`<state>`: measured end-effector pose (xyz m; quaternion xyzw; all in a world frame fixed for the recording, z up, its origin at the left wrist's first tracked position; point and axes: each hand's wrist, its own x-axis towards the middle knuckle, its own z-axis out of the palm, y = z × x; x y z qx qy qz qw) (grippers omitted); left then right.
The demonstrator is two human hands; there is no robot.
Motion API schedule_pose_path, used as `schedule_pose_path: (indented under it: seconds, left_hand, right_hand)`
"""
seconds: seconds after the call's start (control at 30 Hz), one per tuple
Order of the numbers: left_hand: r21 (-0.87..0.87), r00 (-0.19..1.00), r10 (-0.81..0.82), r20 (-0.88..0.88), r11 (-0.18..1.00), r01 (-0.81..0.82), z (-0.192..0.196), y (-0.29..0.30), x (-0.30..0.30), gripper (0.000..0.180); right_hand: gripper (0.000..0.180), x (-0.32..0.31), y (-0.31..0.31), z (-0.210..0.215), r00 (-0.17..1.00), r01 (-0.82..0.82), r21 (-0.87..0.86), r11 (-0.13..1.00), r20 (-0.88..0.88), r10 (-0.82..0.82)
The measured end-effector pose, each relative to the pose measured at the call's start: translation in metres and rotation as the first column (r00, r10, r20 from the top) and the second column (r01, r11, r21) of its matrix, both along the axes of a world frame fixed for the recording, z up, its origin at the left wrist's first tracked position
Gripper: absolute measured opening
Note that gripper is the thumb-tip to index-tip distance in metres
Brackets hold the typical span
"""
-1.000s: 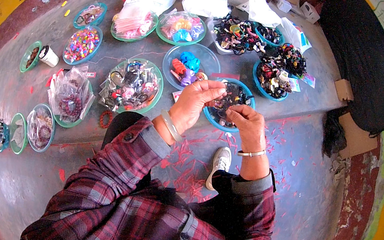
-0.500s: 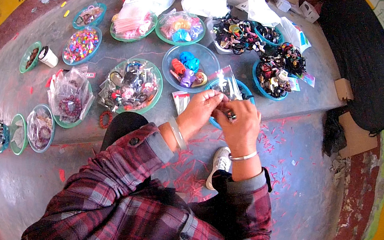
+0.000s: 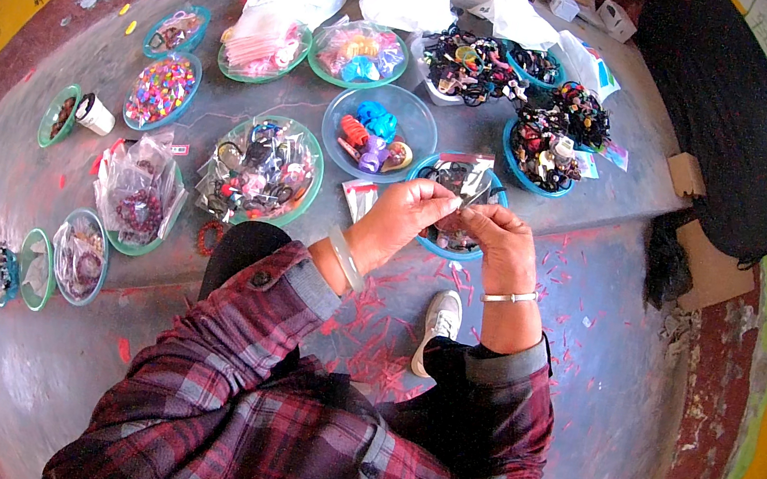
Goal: The person sits on the floor and assembles keychains by hand. They pick small black plastic charms and metal rings from bowls, attach the charms to the rings, and place the finished keychains into a small plastic bag.
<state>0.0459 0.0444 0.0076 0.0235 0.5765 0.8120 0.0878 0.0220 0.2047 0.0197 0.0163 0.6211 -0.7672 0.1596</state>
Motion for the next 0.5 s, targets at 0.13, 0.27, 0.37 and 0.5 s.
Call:
schedule_pose_path:
  seconds: [0.13, 0.27, 0.37, 0.5]
  left_hand:
    - [0.079, 0.999, -0.007, 0.048, 0.997, 0.004, 0.002, -0.002, -0.001, 0.018]
    - [0.165, 0.996, 0.020, 0.092, 0.986, -0.035, -0.003, -0.001, 0.000, 0.016]
    - [0.185, 0.994, 0.050, 0.101, 0.980, -0.068, -0.006, -0.001, -0.002, 0.015]
    - [0.211, 0.987, 0.086, 0.133, 0.971, -0.113, -0.001, 0.000, -0.001, 0.016]
  right_hand:
    - [0.006, 0.001, -0.004, -0.004, 0.999, 0.015, -0.091, 0.996, 0.048, -0.011]
    - [0.007, 0.003, -0.008, -0.007, 0.999, 0.023, -0.077, 0.997, 0.050, -0.019]
    - [0.008, 0.004, -0.010, -0.009, 0.998, 0.021, -0.081, 0.996, 0.057, -0.017]
    - [0.009, 0.006, -0.015, -0.006, 0.998, 0.050, -0.045, 0.998, 0.043, -0.048]
